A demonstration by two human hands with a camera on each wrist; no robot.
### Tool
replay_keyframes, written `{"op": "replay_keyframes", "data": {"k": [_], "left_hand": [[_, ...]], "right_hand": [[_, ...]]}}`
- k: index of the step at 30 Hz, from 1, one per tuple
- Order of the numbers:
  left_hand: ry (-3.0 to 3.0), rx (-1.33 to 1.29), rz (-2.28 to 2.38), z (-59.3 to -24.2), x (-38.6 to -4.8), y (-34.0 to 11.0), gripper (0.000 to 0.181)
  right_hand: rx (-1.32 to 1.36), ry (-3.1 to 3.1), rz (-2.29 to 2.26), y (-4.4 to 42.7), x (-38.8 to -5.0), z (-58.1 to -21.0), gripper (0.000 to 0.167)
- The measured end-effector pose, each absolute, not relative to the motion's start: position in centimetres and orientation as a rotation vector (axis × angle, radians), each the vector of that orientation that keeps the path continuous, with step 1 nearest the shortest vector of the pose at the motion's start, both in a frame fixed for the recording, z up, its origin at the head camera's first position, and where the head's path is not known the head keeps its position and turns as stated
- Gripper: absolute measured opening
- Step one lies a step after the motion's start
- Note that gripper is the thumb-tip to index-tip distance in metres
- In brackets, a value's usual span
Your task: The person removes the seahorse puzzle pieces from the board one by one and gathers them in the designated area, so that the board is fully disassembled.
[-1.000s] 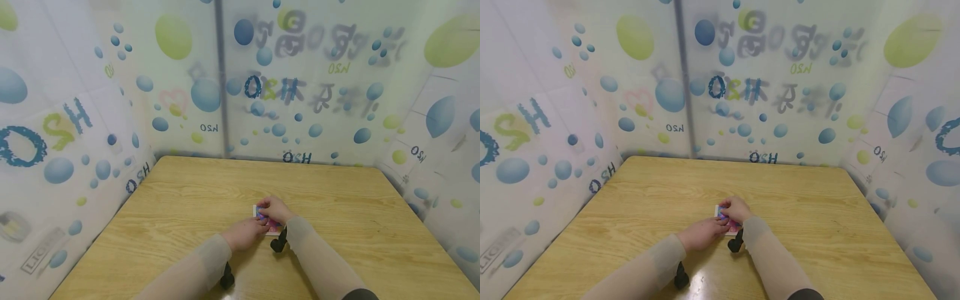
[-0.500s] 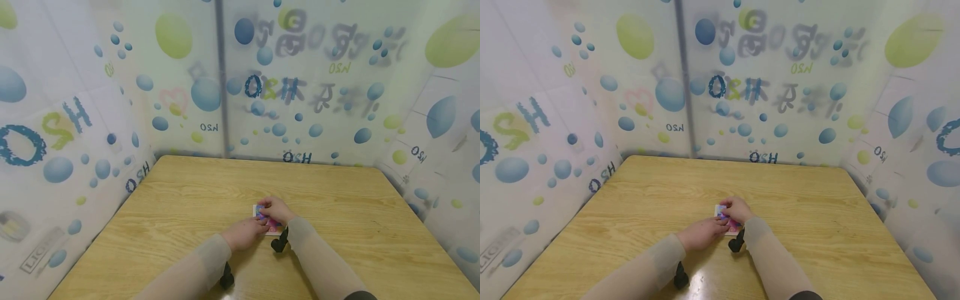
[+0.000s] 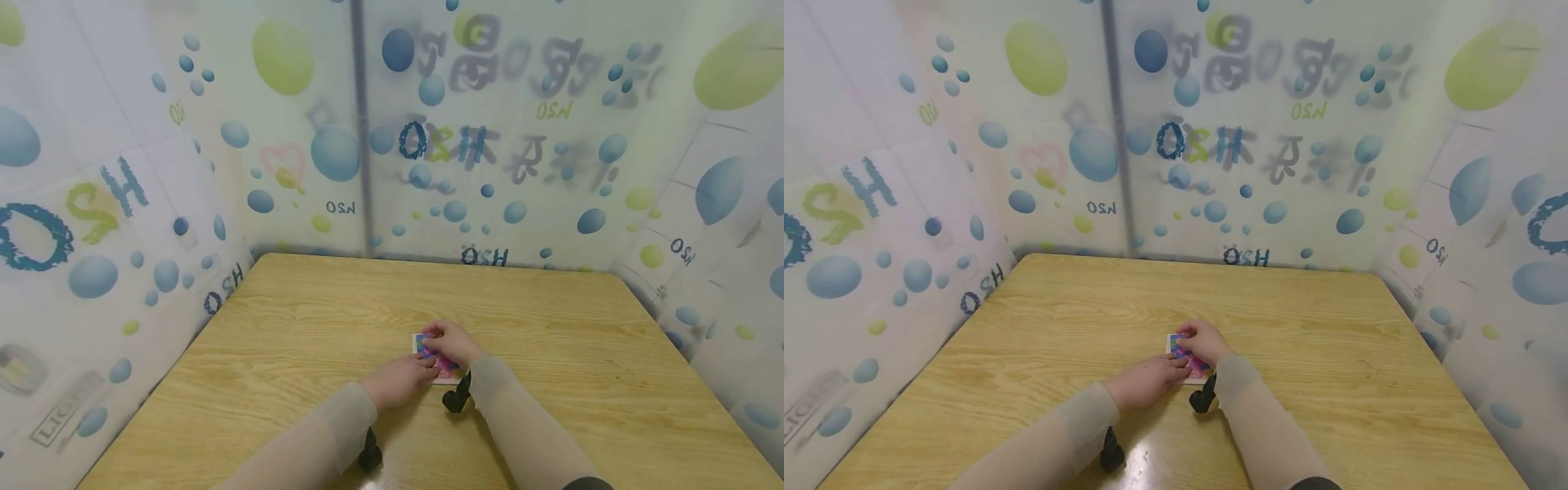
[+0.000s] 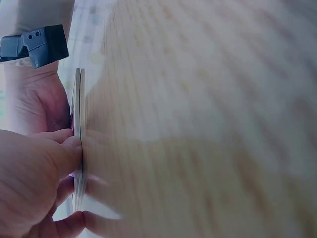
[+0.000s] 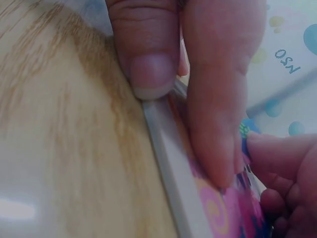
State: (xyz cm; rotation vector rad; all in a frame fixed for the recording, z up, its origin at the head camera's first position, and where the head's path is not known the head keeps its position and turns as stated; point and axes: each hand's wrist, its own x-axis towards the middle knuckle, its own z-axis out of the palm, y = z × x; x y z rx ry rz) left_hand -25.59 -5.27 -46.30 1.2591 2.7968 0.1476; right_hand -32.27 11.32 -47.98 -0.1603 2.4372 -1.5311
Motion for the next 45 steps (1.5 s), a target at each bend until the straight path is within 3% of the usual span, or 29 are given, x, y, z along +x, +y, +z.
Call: {"op": "replay_keyframes", "data": {"k": [21,45], "left_hand": [[2.787,1.211,0.175,-46.53,-25.74,-5.32,0.037],[2.796,1.214,0.177,-46.08,-25.51,-5.26,0.036]], "right_hand": [[-0.134,2.434,-1.557,11.78,-32.74,-48.33,0.014],[-0.058,2.322,-1.661,12.28,-32.86,-48.07,0.018]]}}
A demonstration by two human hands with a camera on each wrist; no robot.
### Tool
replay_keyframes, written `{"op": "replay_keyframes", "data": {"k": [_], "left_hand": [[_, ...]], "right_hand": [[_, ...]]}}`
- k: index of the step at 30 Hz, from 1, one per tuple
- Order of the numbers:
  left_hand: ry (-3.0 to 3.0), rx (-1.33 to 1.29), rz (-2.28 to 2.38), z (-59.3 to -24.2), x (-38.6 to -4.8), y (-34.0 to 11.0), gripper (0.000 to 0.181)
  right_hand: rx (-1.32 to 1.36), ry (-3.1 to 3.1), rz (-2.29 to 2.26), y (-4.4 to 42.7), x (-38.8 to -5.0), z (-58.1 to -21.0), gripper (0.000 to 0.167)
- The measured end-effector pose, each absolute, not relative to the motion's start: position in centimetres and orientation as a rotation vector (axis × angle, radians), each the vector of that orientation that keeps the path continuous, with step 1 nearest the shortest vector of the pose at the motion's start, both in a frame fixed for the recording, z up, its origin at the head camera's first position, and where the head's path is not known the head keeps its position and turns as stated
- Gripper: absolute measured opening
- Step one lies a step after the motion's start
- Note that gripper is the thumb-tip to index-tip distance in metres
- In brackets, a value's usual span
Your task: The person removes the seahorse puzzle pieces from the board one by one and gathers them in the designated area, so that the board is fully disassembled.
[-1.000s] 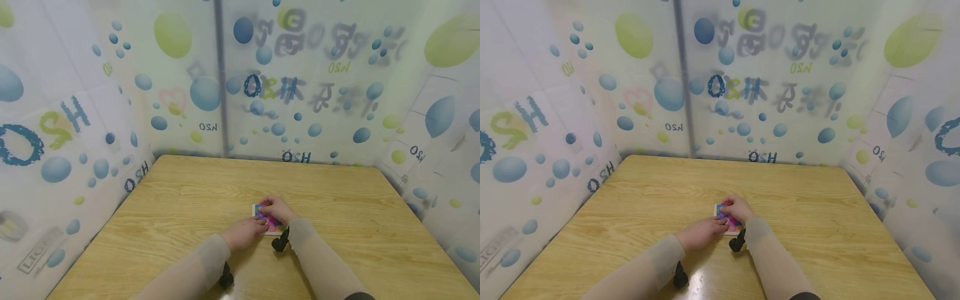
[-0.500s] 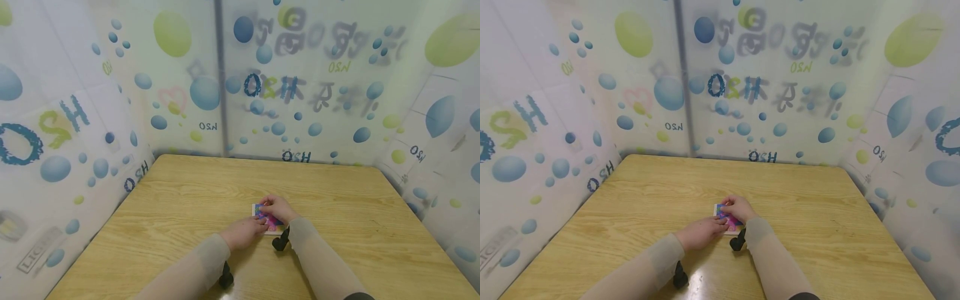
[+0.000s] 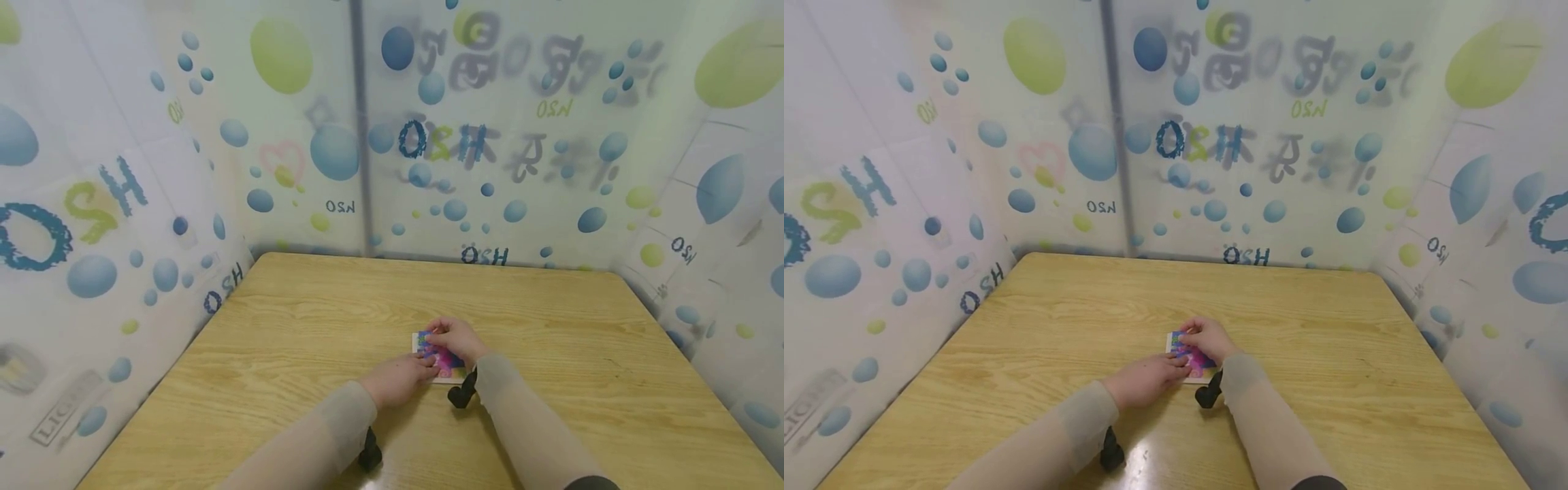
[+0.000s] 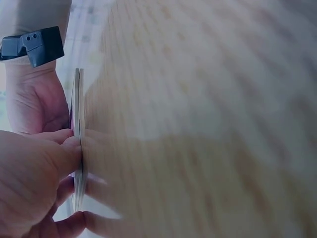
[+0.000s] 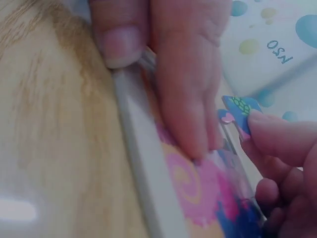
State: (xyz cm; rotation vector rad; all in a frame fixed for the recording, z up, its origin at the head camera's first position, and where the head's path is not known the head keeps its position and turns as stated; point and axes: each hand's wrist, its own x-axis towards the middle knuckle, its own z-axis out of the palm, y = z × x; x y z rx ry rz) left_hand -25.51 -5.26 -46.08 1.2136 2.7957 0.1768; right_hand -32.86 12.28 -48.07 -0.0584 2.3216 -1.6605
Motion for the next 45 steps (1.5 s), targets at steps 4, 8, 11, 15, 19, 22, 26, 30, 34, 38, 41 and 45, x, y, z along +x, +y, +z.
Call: {"op": "replay_keyframes", "data": {"k": [4,8,11,15,19,22,26,30,34,38,41,45], "left_hand": [[2.805,1.235,0.158,-46.0,-25.5,-5.2,0.035],[2.805,1.24,0.156,-46.0,-25.5,-5.2,0.035],[2.803,1.226,0.159,-46.1,-25.5,-5.2,0.035],[2.805,1.208,0.182,-46.1,-25.4,-5.2,0.035],[2.796,1.189,0.227,-46.0,-25.4,-5.2,0.036],[2.781,1.159,0.248,-45.9,-25.3,-5.2,0.036],[2.769,1.121,0.257,-45.8,-25.2,-5.2,0.037],[2.777,1.119,0.251,-45.7,-25.2,-5.2,0.037],[2.79,1.133,0.245,-45.8,-25.2,-5.2,0.037],[2.795,1.147,0.243,-45.8,-25.2,-5.3,0.036],[2.796,1.148,0.24,-45.9,-25.2,-5.3,0.036],[2.804,1.15,0.221,-45.9,-25.1,-5.3,0.036]], "right_hand": [[-0.045,2.242,-1.715,12.7,-33.3,-48.2,0.018],[-0.027,2.176,-1.756,13.2,-33.3,-47.8,0.018],[-0.041,2.168,-1.768,13.9,-33.4,-47.4,0.017],[-0.09,2.214,-1.739,15.3,-33.9,-47.1,0.019],[-0.162,2.337,-1.631,17.4,-34.4,-46.9,0.023],[-0.174,2.366,-1.591,19.0,-34.7,-46.9,0.025],[-0.147,2.39,-1.567,20.9,-34.8,-47.1,0.028],[-0.112,2.414,-1.549,22.4,-34.7,-47.0,0.03],[-0.082,2.451,-1.515,23.5,-34.6,-47.1,0.03],[-0.053,2.484,-1.467,24.4,-34.7,-47.3,0.027],[-0.05,2.489,-1.454,24.9,-34.7,-47.4,0.026],[-0.076,2.509,-1.43,25.6,-34.7,-47.5,0.029]]}}
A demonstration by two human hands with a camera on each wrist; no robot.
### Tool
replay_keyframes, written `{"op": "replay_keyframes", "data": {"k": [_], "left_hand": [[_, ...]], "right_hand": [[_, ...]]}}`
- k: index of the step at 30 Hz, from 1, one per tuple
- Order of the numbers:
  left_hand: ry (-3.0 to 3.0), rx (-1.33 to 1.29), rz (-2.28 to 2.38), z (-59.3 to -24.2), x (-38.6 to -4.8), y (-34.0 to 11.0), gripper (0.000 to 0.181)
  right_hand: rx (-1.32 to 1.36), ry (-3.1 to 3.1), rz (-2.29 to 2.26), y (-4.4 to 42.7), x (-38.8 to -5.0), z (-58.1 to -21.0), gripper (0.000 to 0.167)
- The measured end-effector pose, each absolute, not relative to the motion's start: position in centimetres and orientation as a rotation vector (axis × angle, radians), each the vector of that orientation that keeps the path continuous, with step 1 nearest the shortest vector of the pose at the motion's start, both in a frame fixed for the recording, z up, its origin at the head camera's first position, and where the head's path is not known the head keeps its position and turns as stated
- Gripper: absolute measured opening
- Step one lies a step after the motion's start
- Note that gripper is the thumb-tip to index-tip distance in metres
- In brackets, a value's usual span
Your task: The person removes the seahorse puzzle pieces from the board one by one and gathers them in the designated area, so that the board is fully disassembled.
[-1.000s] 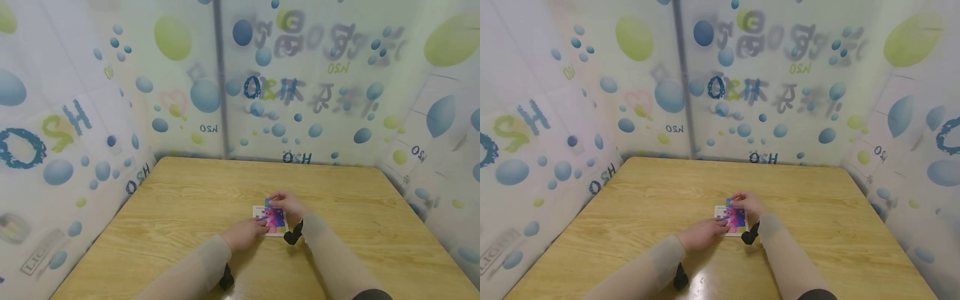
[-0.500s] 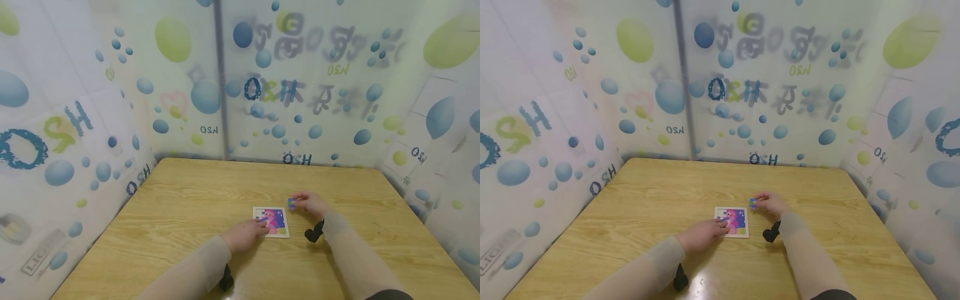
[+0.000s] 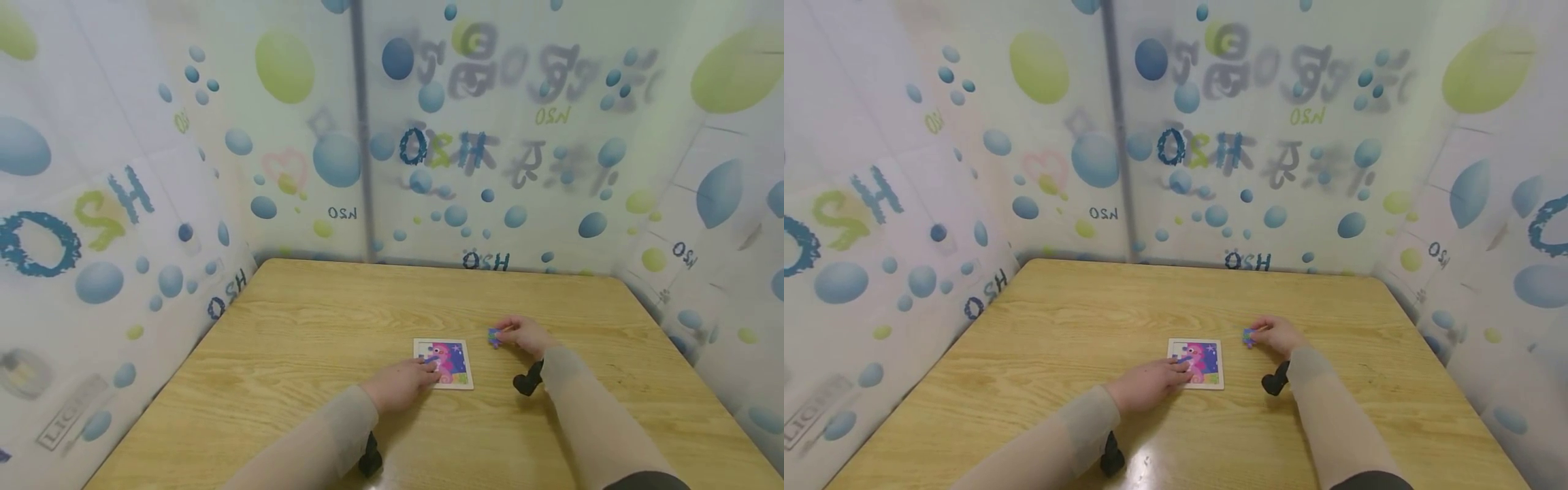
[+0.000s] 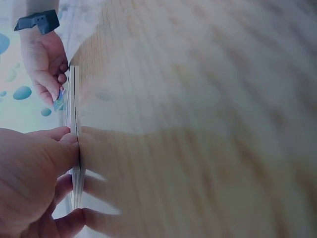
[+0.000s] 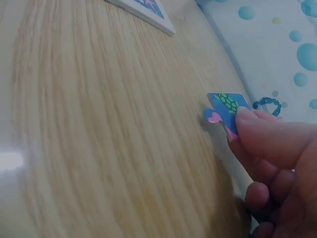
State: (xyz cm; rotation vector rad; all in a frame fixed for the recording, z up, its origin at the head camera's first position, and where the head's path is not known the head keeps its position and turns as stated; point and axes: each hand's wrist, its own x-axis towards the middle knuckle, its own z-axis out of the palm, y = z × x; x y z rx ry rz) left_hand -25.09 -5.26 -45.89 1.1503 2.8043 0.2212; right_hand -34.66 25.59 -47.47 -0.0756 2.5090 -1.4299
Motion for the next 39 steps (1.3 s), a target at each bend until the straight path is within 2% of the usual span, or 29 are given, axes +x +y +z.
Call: {"op": "replay_keyframes", "data": {"k": [13,22,39], "left_hand": [[2.804,1.144,0.209,-45.9,-25.1,-5.3,0.036],[2.795,1.125,0.229,-45.6,-25.0,-5.2,0.036],[2.774,1.117,0.26,-45.7,-25.1,-5.3,0.037]], "right_hand": [[-0.08,2.534,-1.387,26.3,-34.6,-47.0,0.019],[-0.094,2.618,-1.236,26.4,-34.8,-47.4,0.024],[-0.058,2.552,-1.331,25.6,-34.5,-46.5,0.035]]}}
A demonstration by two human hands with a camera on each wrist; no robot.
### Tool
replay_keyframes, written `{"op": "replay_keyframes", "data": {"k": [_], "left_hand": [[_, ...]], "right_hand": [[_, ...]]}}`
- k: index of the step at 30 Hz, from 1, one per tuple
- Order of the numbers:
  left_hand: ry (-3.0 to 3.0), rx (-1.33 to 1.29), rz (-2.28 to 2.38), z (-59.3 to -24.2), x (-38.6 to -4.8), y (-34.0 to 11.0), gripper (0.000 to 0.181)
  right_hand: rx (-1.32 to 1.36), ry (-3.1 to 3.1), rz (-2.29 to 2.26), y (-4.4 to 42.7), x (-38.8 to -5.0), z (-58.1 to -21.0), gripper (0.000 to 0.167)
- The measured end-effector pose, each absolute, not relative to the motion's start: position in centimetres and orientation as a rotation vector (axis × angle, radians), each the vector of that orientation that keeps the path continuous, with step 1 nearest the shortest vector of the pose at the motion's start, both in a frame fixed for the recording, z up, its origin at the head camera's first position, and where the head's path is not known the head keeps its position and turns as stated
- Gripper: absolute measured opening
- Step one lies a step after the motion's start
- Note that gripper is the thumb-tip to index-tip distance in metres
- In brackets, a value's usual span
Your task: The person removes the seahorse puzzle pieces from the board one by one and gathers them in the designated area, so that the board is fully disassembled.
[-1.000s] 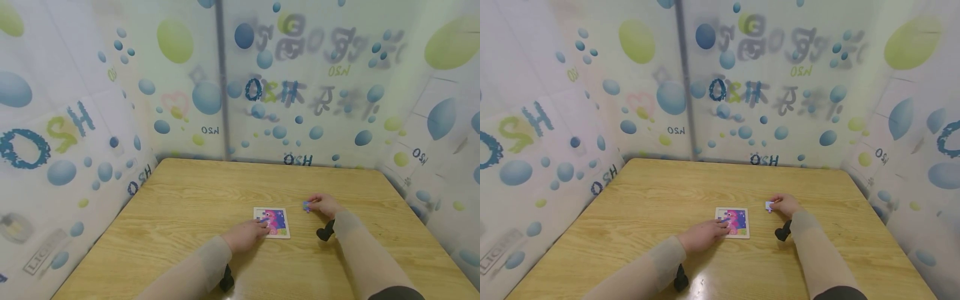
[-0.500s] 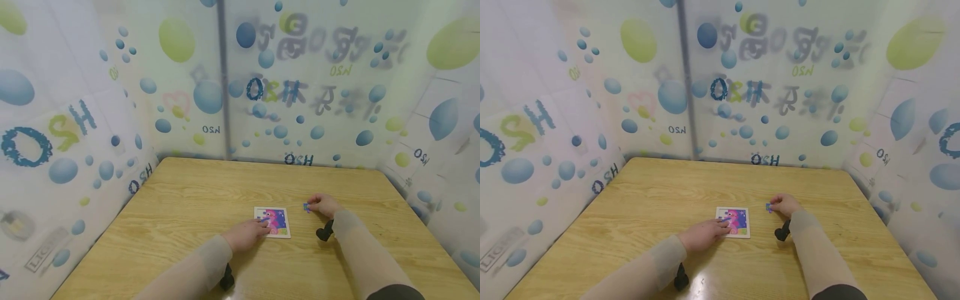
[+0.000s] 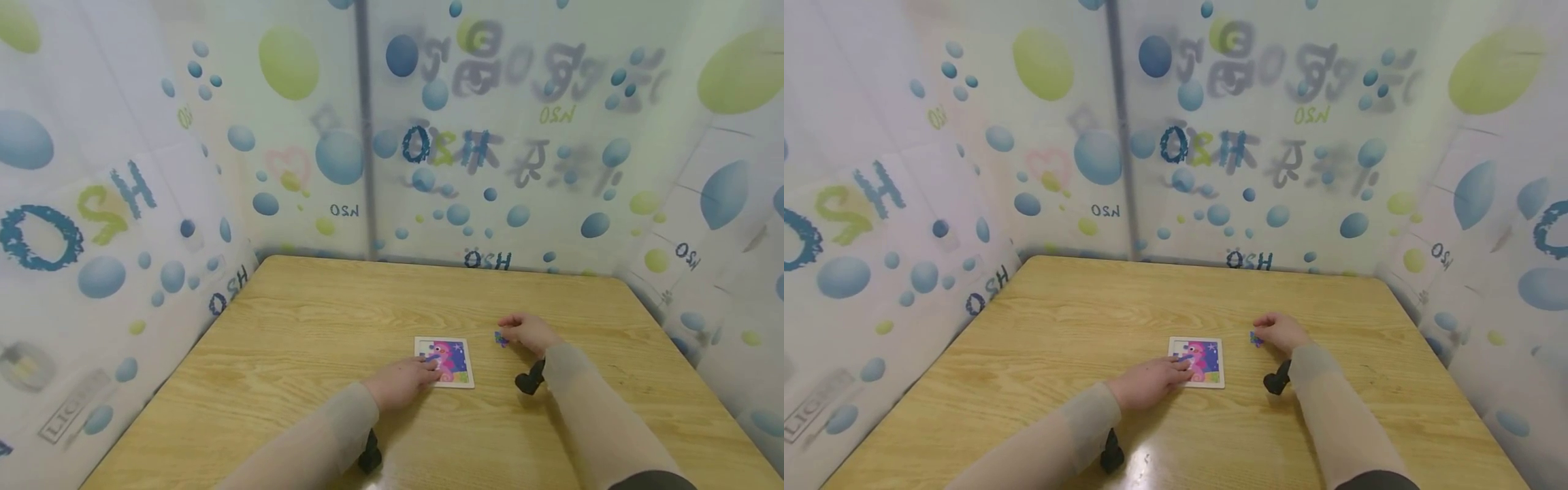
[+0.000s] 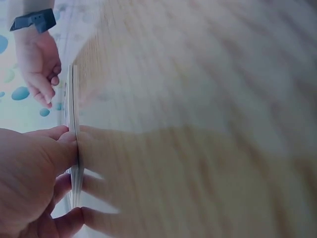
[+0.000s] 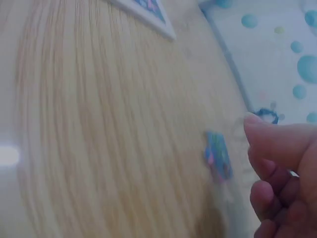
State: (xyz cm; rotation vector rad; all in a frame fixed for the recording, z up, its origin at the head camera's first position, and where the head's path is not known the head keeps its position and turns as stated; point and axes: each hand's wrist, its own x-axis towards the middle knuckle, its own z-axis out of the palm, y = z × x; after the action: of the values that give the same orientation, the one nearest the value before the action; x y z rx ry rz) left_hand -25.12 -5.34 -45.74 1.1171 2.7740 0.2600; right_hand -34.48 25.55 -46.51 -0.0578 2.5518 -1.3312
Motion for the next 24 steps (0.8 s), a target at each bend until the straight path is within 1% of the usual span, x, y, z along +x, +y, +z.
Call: {"op": "replay_keyframes", "data": {"k": [8,16,22,24], "left_hand": [[2.768,1.131,0.259,-45.7,-25.3,-5.4,0.036],[2.761,1.115,0.261,-45.8,-25.4,-5.4,0.037],[2.781,1.183,0.22,-45.8,-25.4,-5.4,0.036],[2.785,1.207,0.206,-45.9,-25.5,-5.4,0.036]], "right_hand": [[-0.116,2.575,-1.277,21.9,-34.7,-45.4,0.031],[-0.169,2.516,-1.349,17.7,-34.3,-45.5,0.025],[-0.244,2.532,-1.338,14.9,-33.8,-46.0,0.018],[-0.218,2.503,-1.356,14.3,-33.8,-46.3,0.015]]}}
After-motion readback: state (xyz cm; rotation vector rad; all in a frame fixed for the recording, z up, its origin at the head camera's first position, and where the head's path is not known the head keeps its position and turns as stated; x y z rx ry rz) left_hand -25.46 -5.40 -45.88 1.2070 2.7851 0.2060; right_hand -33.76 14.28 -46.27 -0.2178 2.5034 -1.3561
